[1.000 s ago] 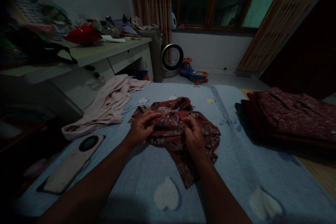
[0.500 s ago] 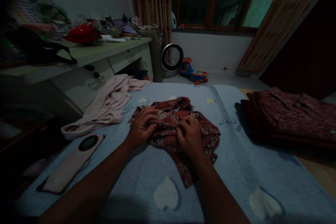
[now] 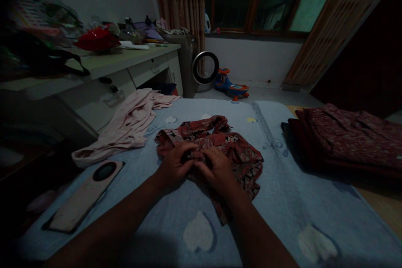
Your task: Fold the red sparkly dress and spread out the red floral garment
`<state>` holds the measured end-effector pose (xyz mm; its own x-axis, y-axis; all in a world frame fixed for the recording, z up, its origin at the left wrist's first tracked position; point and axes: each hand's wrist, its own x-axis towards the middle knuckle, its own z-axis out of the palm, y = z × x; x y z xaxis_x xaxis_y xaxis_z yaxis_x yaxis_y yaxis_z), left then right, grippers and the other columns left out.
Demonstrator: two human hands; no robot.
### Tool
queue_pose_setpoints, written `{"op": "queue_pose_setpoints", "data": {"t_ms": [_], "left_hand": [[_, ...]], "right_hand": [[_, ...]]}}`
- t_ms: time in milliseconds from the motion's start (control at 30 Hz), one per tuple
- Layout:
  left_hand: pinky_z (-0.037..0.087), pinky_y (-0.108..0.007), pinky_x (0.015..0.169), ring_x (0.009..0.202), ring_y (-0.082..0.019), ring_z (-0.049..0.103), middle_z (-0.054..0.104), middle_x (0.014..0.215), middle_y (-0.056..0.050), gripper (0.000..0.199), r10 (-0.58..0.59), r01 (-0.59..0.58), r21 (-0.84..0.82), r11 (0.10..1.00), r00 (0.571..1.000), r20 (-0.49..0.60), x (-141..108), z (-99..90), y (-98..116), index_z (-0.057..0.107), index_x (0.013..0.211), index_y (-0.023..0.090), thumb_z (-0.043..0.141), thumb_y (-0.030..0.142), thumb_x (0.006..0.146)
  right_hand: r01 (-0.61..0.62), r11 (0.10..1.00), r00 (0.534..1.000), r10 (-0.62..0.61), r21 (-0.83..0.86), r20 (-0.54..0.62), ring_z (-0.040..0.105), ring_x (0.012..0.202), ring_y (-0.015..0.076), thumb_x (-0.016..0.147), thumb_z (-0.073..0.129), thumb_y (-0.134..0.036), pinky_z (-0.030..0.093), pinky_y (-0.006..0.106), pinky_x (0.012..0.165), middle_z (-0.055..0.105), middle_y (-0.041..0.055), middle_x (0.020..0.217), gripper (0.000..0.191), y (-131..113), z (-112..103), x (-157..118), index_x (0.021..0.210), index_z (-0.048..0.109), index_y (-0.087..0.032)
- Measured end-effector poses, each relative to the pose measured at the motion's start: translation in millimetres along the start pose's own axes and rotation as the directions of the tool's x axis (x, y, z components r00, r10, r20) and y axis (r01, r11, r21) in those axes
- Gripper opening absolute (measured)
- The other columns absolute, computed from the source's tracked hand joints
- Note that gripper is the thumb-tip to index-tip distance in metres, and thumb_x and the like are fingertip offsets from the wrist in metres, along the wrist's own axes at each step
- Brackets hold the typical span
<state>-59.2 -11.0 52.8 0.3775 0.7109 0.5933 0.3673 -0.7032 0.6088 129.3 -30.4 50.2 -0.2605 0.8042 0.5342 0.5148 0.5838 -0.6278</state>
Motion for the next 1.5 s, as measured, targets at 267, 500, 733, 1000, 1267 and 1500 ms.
{"op": "queue_pose_setpoints", "data": {"t_ms": [267,500,733,1000,1267,1500], "left_hand": [[0.04,-0.043,0.108,0.125,-0.027,0.05,0.056,0.13,-0.01,0.047,0.024,-0.001,0.106,0.994,0.976,-0.217,3,-9.6,-9,0.051,0.13,0.024,0.055,0.018,0.083],[0.046,-0.034,0.086,0.089,-0.021,0.058,0.059,0.103,-0.006,0.024,-0.349,0.494,0.078,0.866,0.709,-0.613,11,-47.0,-58,0.062,0.097,0.021,0.048,0.016,0.079],[0.037,-0.029,0.064,0.075,-0.022,0.061,0.068,0.075,-0.005,0.026,-0.601,0.651,0.324,0.687,0.759,-0.251,8,-54.0,-72,0.067,0.077,0.021,0.051,0.041,0.085],[0.039,-0.03,0.065,0.07,-0.021,0.061,0.068,0.075,-0.003,0.011,-0.495,0.456,0.39,0.8,0.869,-0.001,5,-42.3,-71,0.068,0.075,0.022,0.061,0.029,0.079],[0.05,-0.035,0.079,0.083,-0.021,0.063,0.068,0.084,-0.003,0.009,-0.423,0.431,0.003,0.902,0.887,-0.186,12,-40.0,-46,0.064,0.084,0.021,0.062,0.028,0.081],[0.055,-0.025,0.064,0.07,-0.013,0.064,0.065,0.086,0.002,0.021,-0.511,0.411,-0.658,0.631,0.858,0.046,10,-28.7,-31,0.052,0.087,0.02,0.068,0.027,0.077]], "right_hand": [[-0.198,0.964,0.979,0.203,0.18,-0.012,0.069,0.077,0.0192,0.088,0.057,-0.027,0.052,0.028,0.07,0.075,0.002,0.086,0.018,6,-2,-1,0.095,0.073,-0.022],[-0.238,0.952,0.963,0.257,0.194,-0.079,0.064,0.068,0.0176,0.085,0.061,-0.031,0.048,0.026,0.061,0.071,0.0002,0.075,0.016,10,-7,0,0.088,0.073,-0.021],[-0.222,0.955,0.963,0.246,0.195,-0.108,0.062,0.065,0.0164,0.084,0.062,-0.032,0.046,0.024,0.059,0.068,-0.0009,0.071,0.015,6,-12,1,0.082,0.072,-0.021],[-0.222,0.958,0.965,0.242,0.183,-0.097,0.062,0.065,0.0174,0.084,0.061,-0.032,0.046,0.026,0.06,0.068,-0.0002,0.072,0.015,9,-10,0,0.082,0.072,-0.02],[-0.104,0.986,0.968,0.13,0.127,-0.215,0.058,0.084,0.0194,0.085,0.06,-0.028,0.045,0.031,0.079,0.061,0.0021,0.084,0.01,19,-16,3,0.079,0.065,-0.021],[-0.253,0.92,0.937,0.31,0.301,-0.16,0.062,0.089,0.0206,0.09,0.054,-0.03,0.048,0.032,0.082,0.067,0.0017,0.093,0.015,24,-14,0,0.098,0.065,-0.023]]}}
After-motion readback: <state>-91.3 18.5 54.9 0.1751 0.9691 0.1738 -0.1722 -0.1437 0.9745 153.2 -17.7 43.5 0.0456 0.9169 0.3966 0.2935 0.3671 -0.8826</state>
